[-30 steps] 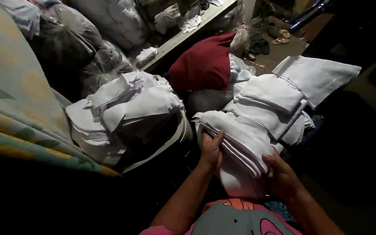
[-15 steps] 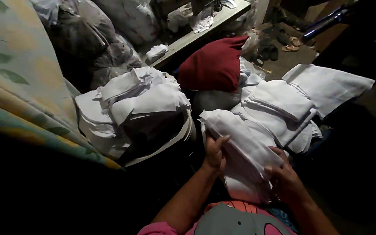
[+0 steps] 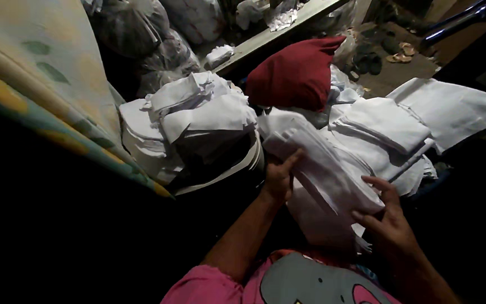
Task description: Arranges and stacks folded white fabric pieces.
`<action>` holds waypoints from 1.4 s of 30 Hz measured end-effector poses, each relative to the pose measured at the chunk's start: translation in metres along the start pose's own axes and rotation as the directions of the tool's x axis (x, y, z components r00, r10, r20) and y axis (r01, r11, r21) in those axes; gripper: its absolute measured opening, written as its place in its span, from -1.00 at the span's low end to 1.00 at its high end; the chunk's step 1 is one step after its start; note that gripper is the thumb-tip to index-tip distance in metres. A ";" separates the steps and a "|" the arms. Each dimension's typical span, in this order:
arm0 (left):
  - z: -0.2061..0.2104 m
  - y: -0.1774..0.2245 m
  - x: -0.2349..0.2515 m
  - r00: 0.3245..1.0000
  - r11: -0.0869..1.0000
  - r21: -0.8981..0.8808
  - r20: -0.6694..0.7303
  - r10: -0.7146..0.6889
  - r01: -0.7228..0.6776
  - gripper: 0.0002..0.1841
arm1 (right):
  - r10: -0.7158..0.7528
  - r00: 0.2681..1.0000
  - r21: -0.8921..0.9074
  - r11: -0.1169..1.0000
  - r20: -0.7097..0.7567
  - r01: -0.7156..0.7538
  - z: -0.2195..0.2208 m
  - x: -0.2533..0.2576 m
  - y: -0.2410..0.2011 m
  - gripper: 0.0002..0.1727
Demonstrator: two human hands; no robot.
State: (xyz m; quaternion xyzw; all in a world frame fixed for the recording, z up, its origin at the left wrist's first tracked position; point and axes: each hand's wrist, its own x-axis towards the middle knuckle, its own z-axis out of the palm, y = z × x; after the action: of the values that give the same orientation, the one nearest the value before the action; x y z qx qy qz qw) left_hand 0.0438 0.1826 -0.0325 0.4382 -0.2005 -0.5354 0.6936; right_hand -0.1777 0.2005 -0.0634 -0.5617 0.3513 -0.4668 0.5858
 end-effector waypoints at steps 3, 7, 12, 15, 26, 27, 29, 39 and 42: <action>-0.006 0.028 0.001 0.986 0.991 0.023 0.112 0.126 -0.130 -0.54 | -0.054 0.998 0.047 0.998 0.037 0.052 0.014 0.012 -0.017 -0.11; -0.012 0.056 -0.012 0.950 0.958 0.022 0.141 0.279 -0.285 -0.72 | -0.066 0.990 0.120 0.991 0.125 0.051 0.028 0.016 -0.029 -0.14; -0.045 0.054 -0.032 0.989 0.977 0.152 -0.002 0.150 -0.148 -0.50 | 0.029 0.964 -0.048 0.999 0.265 -0.017 0.046 -0.013 -0.024 -0.11; -0.066 0.040 -0.046 0.986 0.977 0.209 -0.164 -0.001 0.036 -0.49 | 0.226 0.911 -0.121 0.973 0.346 -0.195 0.057 -0.032 -0.016 -0.10; -0.090 -0.015 -0.054 0.973 0.894 0.418 -0.218 -0.076 0.163 -0.24 | 0.645 0.683 -0.754 0.622 0.342 -0.209 0.059 -0.027 -0.030 -0.22; -0.091 -0.019 -0.055 0.979 0.869 0.476 -0.200 -0.044 0.136 -0.15 | 0.638 0.699 -0.774 0.603 0.324 -0.191 0.056 -0.026 -0.032 -0.27; -0.093 -0.027 -0.059 0.984 0.798 0.599 -0.172 0.051 0.064 -0.01 | 0.589 0.753 -0.767 0.616 0.294 -0.182 0.046 -0.023 -0.033 -0.39; -0.093 -0.017 -0.059 0.911 0.399 0.896 0.013 0.413 -0.194 -0.05 | 0.405 0.861 -0.297 0.819 -0.306 -0.491 -0.022 -0.014 0.010 -0.20; -0.084 -0.016 -0.059 0.897 0.323 0.897 0.151 0.416 -0.301 -0.17 | 0.591 0.699 0.021 0.770 -0.403 -0.638 -0.027 -0.013 0.013 -0.28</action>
State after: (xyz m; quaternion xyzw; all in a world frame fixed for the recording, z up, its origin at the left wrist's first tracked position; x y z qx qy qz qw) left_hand 0.0772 0.2693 -0.0795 0.7134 -0.5108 -0.1499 0.4558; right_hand -0.2054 0.2030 -0.0806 -0.3424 0.6543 -0.3234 0.5916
